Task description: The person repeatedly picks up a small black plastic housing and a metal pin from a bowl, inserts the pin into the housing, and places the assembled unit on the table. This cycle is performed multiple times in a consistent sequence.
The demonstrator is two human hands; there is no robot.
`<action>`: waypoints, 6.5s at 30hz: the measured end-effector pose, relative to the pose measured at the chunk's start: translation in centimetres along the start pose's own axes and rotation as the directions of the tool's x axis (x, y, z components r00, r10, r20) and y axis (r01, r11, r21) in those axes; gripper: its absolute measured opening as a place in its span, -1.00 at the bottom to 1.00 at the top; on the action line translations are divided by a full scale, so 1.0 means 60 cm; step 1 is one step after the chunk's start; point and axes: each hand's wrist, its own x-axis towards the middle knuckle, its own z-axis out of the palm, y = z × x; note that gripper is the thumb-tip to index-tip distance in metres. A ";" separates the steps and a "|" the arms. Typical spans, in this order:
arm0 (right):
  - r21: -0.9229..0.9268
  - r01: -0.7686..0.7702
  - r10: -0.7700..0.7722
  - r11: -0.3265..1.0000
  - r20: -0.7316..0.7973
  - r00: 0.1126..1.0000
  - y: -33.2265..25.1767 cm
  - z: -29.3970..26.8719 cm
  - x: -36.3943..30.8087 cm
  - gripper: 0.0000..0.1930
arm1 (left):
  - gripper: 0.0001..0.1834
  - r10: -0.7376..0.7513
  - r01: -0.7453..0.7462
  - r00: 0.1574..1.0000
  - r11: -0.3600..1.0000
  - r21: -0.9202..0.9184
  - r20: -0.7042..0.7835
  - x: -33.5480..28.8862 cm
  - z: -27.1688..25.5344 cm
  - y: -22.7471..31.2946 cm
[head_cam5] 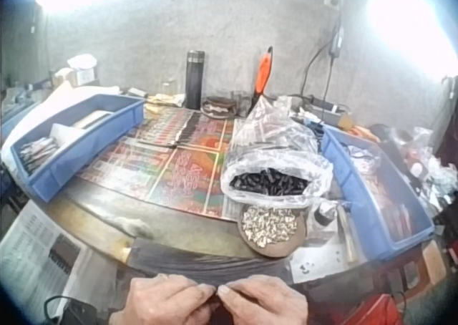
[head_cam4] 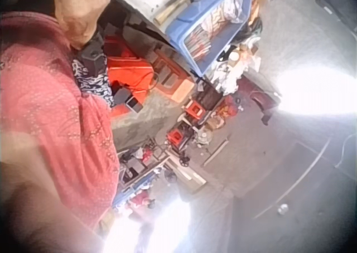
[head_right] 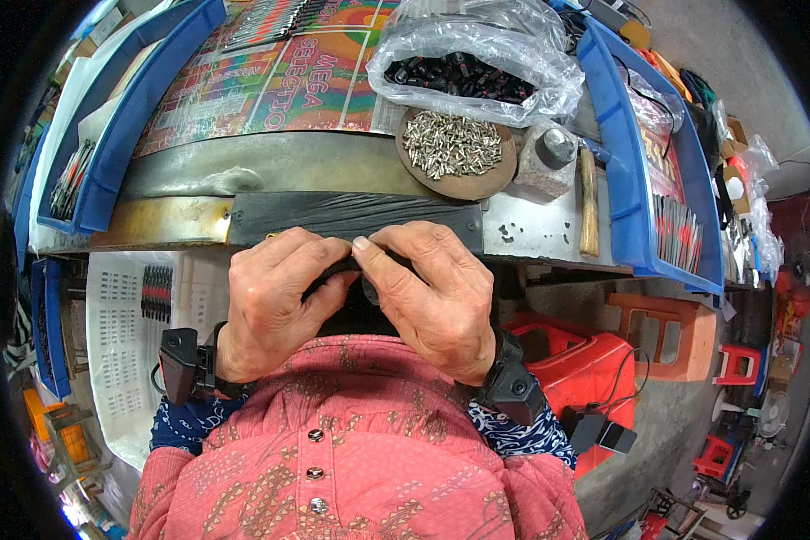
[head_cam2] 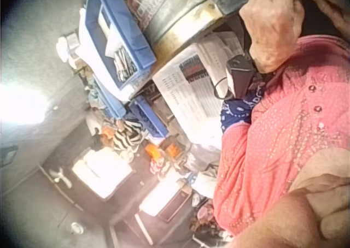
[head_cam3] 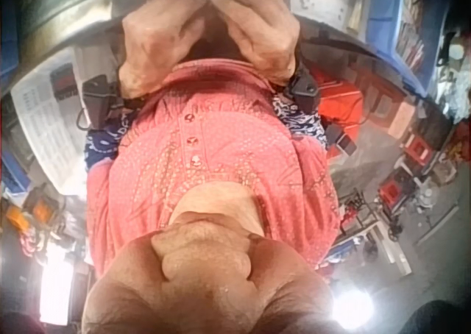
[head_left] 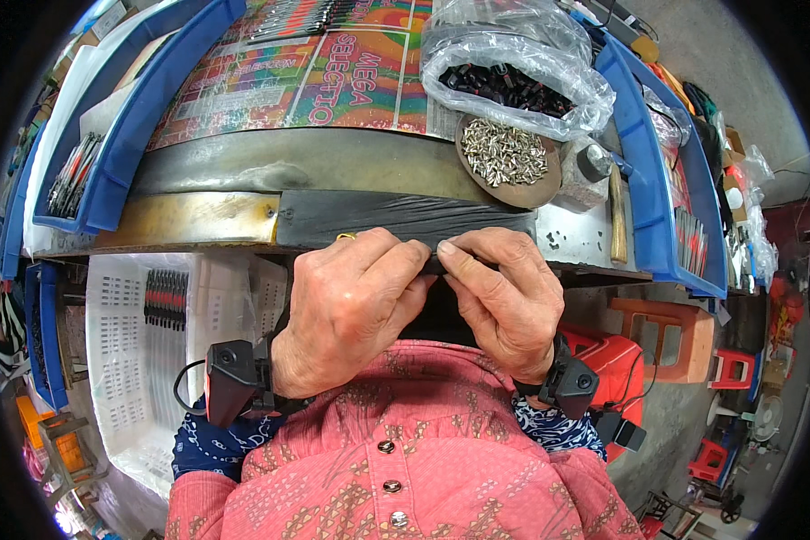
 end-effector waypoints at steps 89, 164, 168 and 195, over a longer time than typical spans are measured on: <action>-0.109 -0.351 0.357 0.930 0.045 0.933 0.090 -0.042 0.023 -0.94 | -0.75 -0.033 0.032 0.999 0.999 0.013 0.028 0.008 -0.011 -0.010; 0.350 -0.430 0.448 0.832 0.032 0.894 -0.023 0.013 0.004 -0.91 | -0.73 -0.070 0.071 0.994 0.997 -0.011 0.081 0.001 -0.014 0.006; 0.236 -0.355 0.361 0.905 0.020 0.932 -0.022 0.012 0.008 -0.89 | -0.73 -0.067 0.066 0.993 0.998 0.019 0.099 0.000 -0.016 0.008; 0.639 -0.653 0.713 0.407 0.225 0.665 -0.047 0.018 -0.001 -0.70 | -0.73 -0.073 0.072 0.997 0.997 0.030 0.017 -0.002 -0.013 0.016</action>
